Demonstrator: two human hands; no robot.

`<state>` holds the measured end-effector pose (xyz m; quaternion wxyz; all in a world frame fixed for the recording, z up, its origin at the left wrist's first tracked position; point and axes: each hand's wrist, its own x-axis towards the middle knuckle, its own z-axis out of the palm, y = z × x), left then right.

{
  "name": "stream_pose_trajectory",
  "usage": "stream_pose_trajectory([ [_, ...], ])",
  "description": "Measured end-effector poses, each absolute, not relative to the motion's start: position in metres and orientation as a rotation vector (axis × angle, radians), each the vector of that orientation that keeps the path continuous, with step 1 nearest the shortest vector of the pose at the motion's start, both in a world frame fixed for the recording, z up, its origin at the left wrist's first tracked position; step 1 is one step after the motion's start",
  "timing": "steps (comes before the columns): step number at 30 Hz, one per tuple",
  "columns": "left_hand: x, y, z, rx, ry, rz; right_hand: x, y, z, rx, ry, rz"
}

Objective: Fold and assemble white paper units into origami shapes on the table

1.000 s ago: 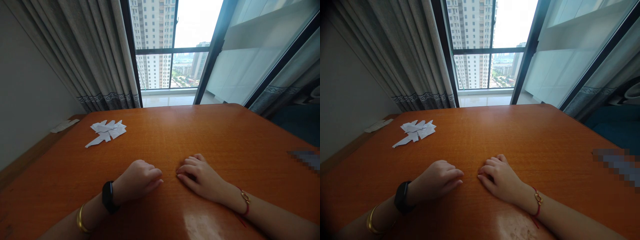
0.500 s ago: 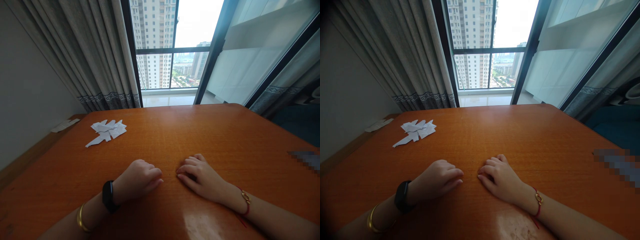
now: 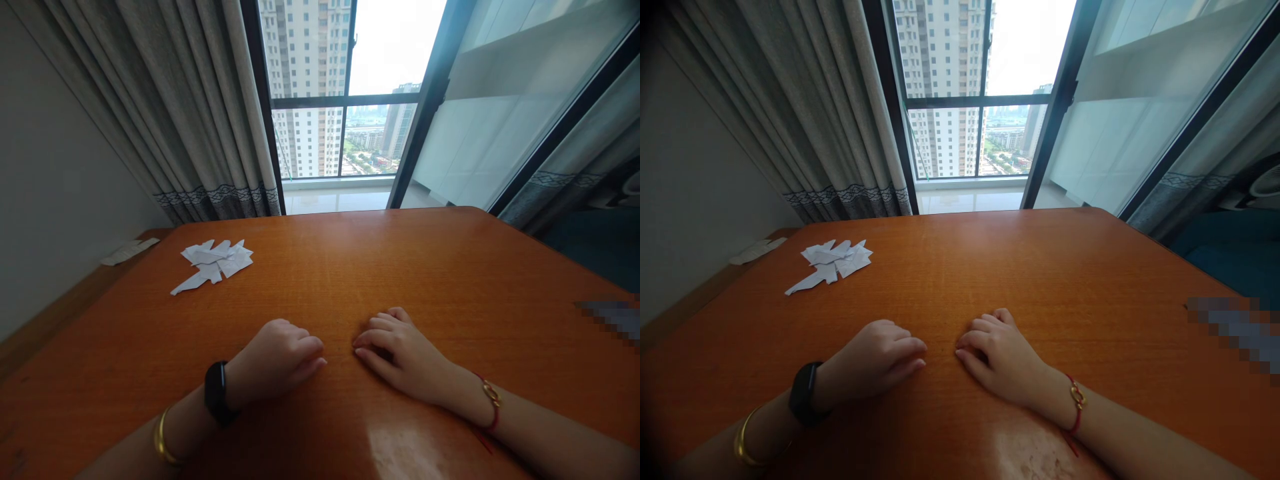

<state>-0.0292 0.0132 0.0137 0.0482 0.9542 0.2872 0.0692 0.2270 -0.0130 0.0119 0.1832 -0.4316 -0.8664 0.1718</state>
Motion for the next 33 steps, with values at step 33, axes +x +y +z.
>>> stream_pose_trajectory([
  [33, -0.0302, 0.0128, 0.0126, 2.903, 0.875, 0.243, 0.2278, -0.0124, 0.0108, -1.189, -2.468, 0.458],
])
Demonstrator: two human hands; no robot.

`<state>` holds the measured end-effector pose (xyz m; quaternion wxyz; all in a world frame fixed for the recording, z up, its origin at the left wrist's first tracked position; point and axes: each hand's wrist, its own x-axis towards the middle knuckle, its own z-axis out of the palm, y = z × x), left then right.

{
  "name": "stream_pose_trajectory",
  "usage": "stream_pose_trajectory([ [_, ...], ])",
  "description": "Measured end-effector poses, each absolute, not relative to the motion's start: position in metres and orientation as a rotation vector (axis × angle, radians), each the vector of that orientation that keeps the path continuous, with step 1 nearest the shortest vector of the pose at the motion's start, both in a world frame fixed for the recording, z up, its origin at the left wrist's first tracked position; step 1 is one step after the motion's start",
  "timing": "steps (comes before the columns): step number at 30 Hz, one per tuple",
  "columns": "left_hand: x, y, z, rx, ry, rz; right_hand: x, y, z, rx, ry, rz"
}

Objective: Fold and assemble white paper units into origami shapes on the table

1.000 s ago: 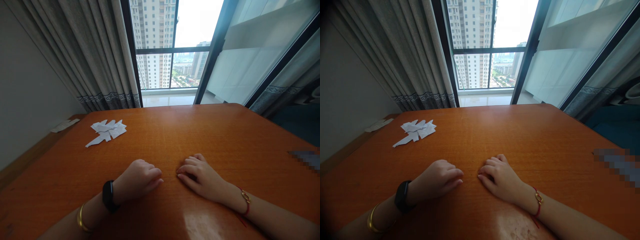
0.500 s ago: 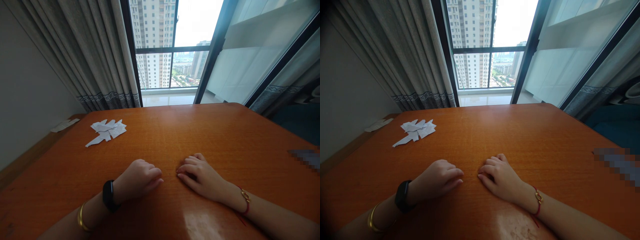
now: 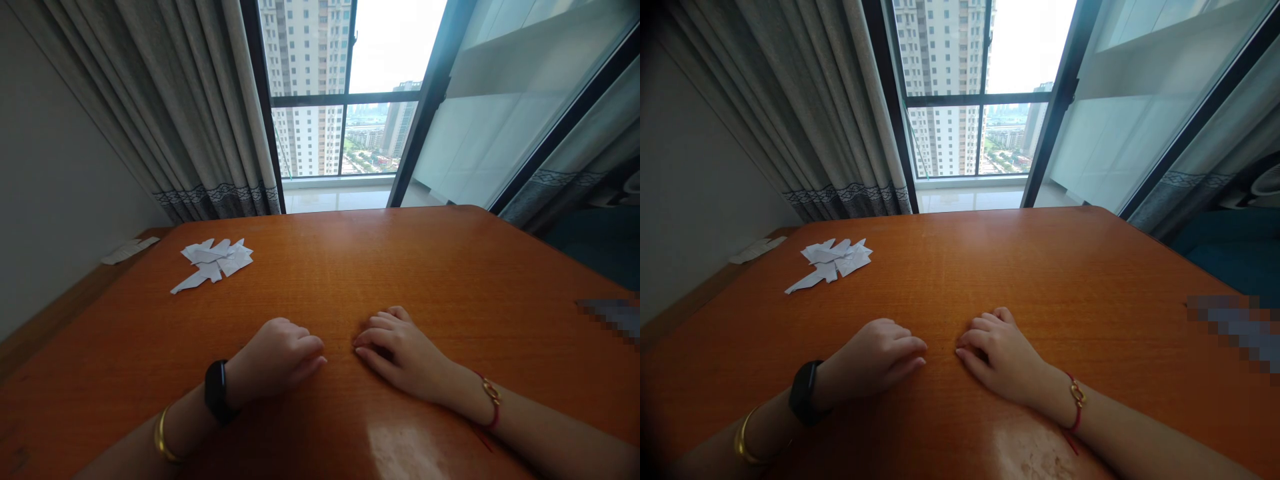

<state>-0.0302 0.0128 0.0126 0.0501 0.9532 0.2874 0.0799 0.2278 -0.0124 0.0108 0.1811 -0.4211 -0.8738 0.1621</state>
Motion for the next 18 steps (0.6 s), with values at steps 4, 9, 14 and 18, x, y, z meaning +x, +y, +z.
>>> stream_pose_trajectory([
  [4, -0.0295, 0.0129, 0.0135, 2.897, 0.872, 0.228, 0.2283, -0.0123, 0.0105, -1.185, -2.464, 0.452],
  [9, -0.0285, 0.0123, 0.0147, 2.904, 0.867, 0.251, 0.2287, -0.0124, 0.0103, -1.189, -2.459, 0.458],
  [14, -0.0292, 0.0121, 0.0141, 2.908, 0.865, 0.25, 0.2276, -0.0126, 0.0114, -1.198, -2.461, 0.455],
  [18, -0.0294, 0.0125, 0.0139, 2.915, 0.872, 0.238, 0.2272, -0.0126, 0.0118, -1.202, -2.474, 0.445],
])
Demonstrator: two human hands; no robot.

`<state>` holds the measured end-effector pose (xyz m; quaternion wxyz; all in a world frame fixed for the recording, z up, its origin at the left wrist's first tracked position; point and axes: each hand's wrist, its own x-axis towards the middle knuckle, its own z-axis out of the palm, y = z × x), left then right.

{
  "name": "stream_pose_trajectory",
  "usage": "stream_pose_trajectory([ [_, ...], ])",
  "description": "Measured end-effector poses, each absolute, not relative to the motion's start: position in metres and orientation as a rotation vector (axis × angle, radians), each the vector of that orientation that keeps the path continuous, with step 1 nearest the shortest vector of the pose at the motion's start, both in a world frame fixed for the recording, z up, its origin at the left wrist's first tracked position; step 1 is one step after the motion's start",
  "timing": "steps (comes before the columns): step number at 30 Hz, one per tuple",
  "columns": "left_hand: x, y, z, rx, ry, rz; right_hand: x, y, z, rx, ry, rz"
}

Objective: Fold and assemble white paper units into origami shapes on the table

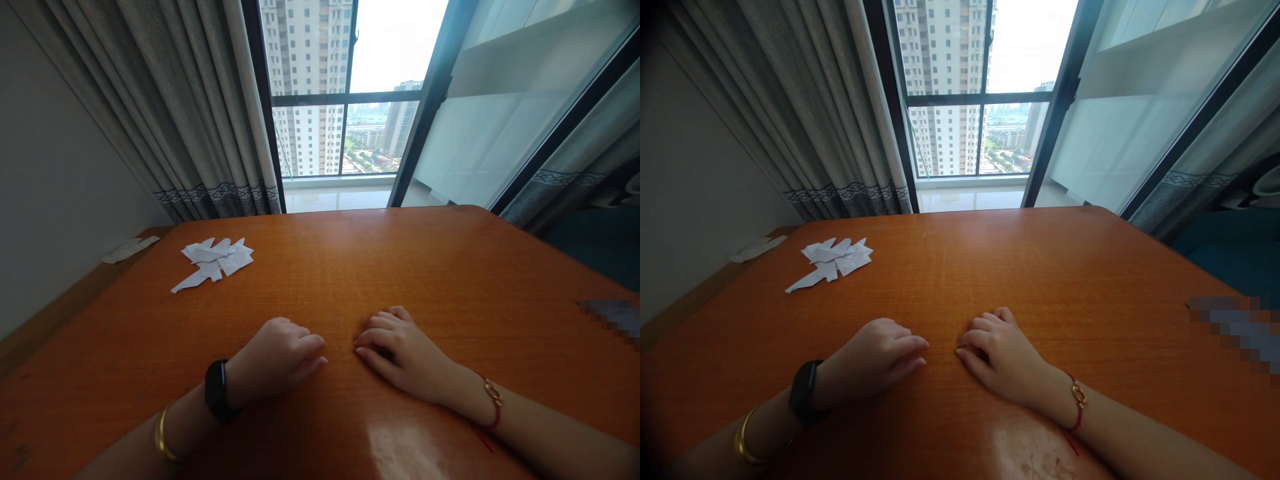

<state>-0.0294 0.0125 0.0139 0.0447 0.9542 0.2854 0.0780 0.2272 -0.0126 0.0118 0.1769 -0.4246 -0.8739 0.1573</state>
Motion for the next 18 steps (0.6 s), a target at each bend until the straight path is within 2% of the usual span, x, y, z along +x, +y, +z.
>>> stream_pose_trajectory([
  [18, -0.0295, 0.0128, 0.0131, 2.901, 0.88, 0.203, 0.2281, -0.0128, 0.0105, -1.194, -2.463, 0.459],
])
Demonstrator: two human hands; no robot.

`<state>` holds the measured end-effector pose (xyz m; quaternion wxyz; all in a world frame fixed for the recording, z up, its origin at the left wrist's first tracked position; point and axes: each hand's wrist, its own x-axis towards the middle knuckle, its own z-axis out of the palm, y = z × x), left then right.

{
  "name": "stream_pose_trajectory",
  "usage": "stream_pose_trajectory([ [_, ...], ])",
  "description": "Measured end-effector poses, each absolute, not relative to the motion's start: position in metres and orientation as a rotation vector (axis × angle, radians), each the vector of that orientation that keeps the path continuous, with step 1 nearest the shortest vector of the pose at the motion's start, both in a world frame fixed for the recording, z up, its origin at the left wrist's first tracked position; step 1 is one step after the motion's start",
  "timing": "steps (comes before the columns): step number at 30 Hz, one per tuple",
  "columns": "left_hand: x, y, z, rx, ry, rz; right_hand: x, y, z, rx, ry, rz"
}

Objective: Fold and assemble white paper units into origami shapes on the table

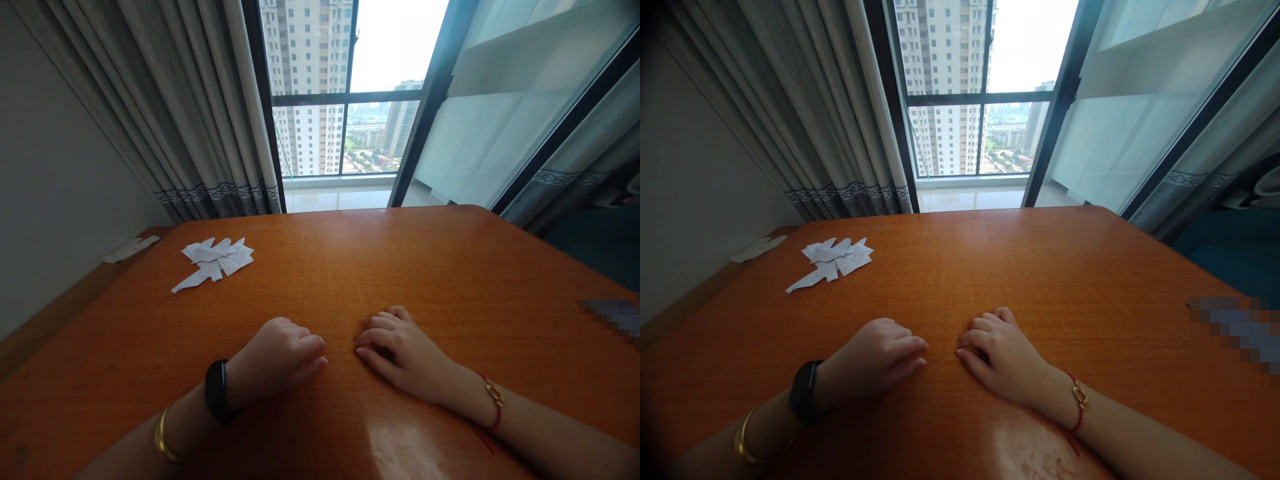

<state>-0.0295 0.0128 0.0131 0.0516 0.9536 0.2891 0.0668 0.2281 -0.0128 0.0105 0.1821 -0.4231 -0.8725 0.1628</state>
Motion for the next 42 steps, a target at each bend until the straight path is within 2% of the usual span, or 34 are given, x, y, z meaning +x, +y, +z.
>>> stream_pose_trajectory([
  [42, -0.0301, 0.0128, 0.0118, 2.902, 0.878, 0.229, 0.2274, -0.0128, 0.0107, -1.181, -2.454, 0.465],
])
